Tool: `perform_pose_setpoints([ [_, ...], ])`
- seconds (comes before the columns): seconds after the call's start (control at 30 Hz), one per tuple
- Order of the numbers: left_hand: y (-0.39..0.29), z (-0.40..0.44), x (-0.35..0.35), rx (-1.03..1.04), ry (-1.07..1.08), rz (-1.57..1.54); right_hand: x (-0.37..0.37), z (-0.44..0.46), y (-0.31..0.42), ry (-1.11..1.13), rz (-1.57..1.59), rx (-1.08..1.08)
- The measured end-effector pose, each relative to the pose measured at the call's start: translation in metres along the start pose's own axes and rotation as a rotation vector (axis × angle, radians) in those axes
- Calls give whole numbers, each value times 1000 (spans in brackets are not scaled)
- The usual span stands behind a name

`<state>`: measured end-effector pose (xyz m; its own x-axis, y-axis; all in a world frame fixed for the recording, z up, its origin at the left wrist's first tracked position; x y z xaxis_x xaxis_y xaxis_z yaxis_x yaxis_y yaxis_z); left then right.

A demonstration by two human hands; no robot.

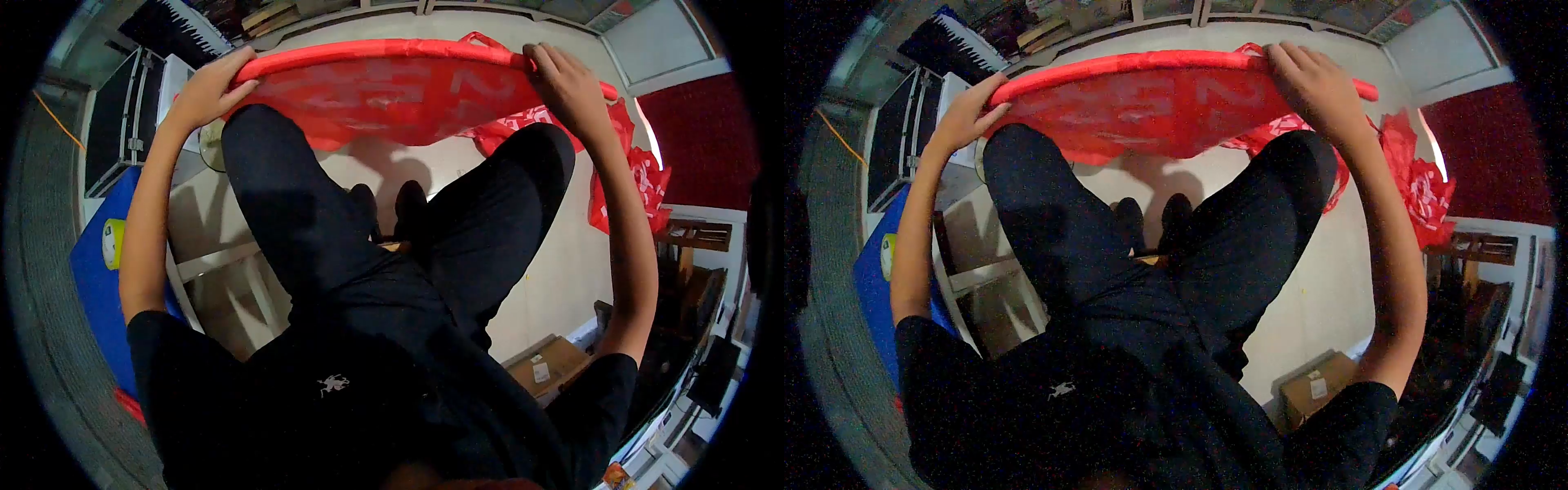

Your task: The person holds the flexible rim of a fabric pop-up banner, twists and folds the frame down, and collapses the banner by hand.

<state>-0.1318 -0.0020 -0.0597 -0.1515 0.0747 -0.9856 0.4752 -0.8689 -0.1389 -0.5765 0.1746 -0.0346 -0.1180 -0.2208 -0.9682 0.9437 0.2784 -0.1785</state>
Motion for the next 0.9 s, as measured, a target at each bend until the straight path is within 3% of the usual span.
perform_pose_setpoints([
  [0.07, 8, -4, 3, -57, 20, -51, -7, 6, 3, -98, -68, -66],
  [0.1, 15, -6, 4, -61, 25, -50, -12, 12, 8, -68, 80, -62],
  [0.13, 22, -6, 3, -4, -144, 38, -14, 15, 11, -37, 227, -56],
  [0.17, 27, -8, 3, 54, -313, 126, -10, 18, 10, -28, 184, -102],
  [0.3, 14, -16, -21, -11, -248, 231, -5, 34, 17, -84, 75, -210],
  [0.47, 31, -39, -16, -25, -177, 184, -12, 48, 23, -111, -74, -135],
  [0.53, 30, -44, -15, -216, -90, 95, -14, 51, 21, -77, -109, -103],
  [0.57, 31, -47, -15, -121, -177, 155, -13, 53, 17, -28, -14, -134],
  [0.73, 44, -67, -24, -226, -142, 129, -10, 47, -6, -32, 78, -187],
  [0.8, 45, -75, -26, -281, -134, 93, -9, 42, -20, -141, 103, -128],
  [0.83, 55, -83, -25, -287, -196, 104, -6, 40, -28, -76, 104, -19],
  [0.9, 83, -98, -22, -320, -258, 116, 0, 35, -48, -10, 248, -11],
])
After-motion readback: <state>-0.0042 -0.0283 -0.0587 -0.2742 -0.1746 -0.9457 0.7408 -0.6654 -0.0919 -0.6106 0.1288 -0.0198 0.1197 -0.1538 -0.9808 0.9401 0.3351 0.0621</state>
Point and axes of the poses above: each hand's wrist, its own z-axis towards the middle knuckle, its own x-axis out of the palm, y = z × x, the point moved 1 cm from there along z, towards the middle knuckle, and after that the axes turned 6 degrees about y, right-handed, at the moved point
